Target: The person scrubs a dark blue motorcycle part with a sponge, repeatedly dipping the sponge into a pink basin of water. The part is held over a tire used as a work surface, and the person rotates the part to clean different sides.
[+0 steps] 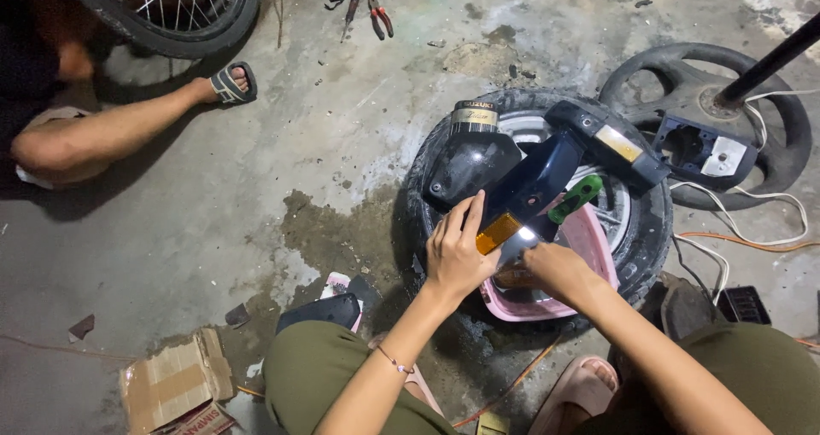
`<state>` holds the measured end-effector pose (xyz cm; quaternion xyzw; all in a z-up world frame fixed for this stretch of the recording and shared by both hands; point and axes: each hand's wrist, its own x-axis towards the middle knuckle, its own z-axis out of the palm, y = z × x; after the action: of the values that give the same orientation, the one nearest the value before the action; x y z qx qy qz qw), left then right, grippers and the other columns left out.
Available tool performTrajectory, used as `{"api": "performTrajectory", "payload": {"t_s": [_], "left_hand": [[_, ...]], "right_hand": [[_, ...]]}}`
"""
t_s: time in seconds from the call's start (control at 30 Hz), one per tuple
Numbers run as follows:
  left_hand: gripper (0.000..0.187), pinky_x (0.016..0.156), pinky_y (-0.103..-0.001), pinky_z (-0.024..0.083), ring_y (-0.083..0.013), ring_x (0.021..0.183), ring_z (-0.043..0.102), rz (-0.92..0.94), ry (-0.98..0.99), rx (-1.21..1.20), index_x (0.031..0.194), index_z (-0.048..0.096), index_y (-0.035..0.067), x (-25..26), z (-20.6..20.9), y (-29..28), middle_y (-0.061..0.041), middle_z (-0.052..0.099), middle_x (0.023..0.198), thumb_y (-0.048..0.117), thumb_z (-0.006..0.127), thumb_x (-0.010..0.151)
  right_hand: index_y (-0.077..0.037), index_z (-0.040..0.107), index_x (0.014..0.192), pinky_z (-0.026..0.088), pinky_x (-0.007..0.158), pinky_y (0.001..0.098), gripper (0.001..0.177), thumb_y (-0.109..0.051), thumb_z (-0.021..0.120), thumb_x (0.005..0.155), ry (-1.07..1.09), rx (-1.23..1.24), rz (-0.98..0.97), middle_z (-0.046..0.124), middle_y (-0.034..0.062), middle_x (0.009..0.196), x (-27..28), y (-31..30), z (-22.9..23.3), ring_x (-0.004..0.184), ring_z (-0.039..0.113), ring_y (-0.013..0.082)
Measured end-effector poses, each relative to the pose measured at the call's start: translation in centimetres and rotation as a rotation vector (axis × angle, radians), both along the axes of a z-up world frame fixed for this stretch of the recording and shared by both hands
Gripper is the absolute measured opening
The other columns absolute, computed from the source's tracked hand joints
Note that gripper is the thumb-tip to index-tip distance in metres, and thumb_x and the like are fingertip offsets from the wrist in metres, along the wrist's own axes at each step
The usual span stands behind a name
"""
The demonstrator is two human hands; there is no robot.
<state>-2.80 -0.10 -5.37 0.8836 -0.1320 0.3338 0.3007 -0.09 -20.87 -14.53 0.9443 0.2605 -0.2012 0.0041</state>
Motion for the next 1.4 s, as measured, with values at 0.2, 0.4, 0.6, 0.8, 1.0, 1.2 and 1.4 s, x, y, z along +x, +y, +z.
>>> {"api": "performTrajectory", "payload": {"t_s": [0.2,0.4,0.6,0.8,1.0,1.2,1.4], "left_hand": [[0.083,0.086,-0.04,0.057,-0.0335,0.101,0.069,-0.013,-0.006,-0.003,0.136,0.061,0.005,0.0,0.4,0.1,-0.015,0.065,0.116,0.021,0.084,0.058],[0.081,0.087,-0.04,0.057,-0.0323,0.102,0.07,-0.002,-0.021,0.013,0.137,0.061,0.005,0.2,-0.4,0.0,-0.014,0.065,0.117,0.022,0.082,0.061],[0.083,0.086,-0.041,0.057,-0.0334,0.1,0.07,-0.01,-0.028,0.007,0.136,0.061,0.005,-0.1,0.2,0.1,-0.015,0.065,0.116,0.022,0.083,0.058],[0.081,0.087,-0.038,0.057,-0.0297,0.1,0.07,0.045,-0.075,0.03,0.135,0.062,0.007,0.3,-0.5,-0.3,-0.011,0.065,0.114,0.025,0.08,0.058],[0.084,0.082,-0.042,0.058,-0.0306,0.1,0.07,0.055,-0.076,0.023,0.139,0.059,0.008,0.5,-1.2,-0.7,-0.012,0.064,0.116,0.028,0.076,0.06],[0.081,0.081,-0.04,0.058,-0.0298,0.101,0.07,0.092,-0.113,0.056,0.139,0.06,0.009,1.1,-1.8,-0.6,-0.012,0.065,0.117,0.028,0.076,0.062],[0.081,0.077,-0.044,0.059,-0.0338,0.097,0.071,0.116,-0.054,0.014,0.136,0.061,0.006,1.9,-0.3,1.7,-0.013,0.065,0.117,0.026,0.079,0.06]], "right_hand": [[-0.002,0.074,0.096,0.063,0.066,0.0489,0.018,-0.005,0.074,0.078,0.043,-0.013,0.025,0.077,0.0188,0.082,-0.5,-0.5,-5.2,0.082,0.078,0.0372],[-0.009,0.07,0.113,0.059,0.08,0.0572,0.03,-0.018,0.067,0.085,0.113,-0.201,0.047,0.078,0.011,0.094,-4.0,4.6,8.1,0.093,0.076,0.0346],[-0.009,0.075,0.102,0.058,0.071,0.0587,0.02,-0.011,0.065,0.084,0.123,-0.164,0.033,0.078,0.012,0.089,-3.1,3.8,5.3,0.087,0.077,0.0351],[-0.008,0.076,0.093,0.06,0.067,0.0545,0.016,-0.008,0.063,0.084,0.043,-0.096,0.079,0.078,0.0128,0.082,-3.3,3.7,5.7,0.082,0.078,0.0329],[-0.009,0.075,0.087,0.06,0.066,0.0484,0.01,-0.011,0.07,0.079,0.014,-0.19,0.135,0.076,0.0106,0.077,-3.3,3.2,5.0,0.079,0.079,0.0304],[0.0,0.074,0.091,0.062,0.07,0.049,0.013,-0.005,0.07,0.079,0.175,-0.035,0.049,0.077,0.0237,0.084,-2.7,2.7,5.2,0.087,0.079,0.0393],[-0.011,0.075,0.111,0.064,0.076,0.0485,0.032,-0.013,0.072,0.079,0.018,-0.077,-0.151,0.079,0.0194,0.09,2.3,-0.9,9.7,0.093,0.08,0.0363]]}}
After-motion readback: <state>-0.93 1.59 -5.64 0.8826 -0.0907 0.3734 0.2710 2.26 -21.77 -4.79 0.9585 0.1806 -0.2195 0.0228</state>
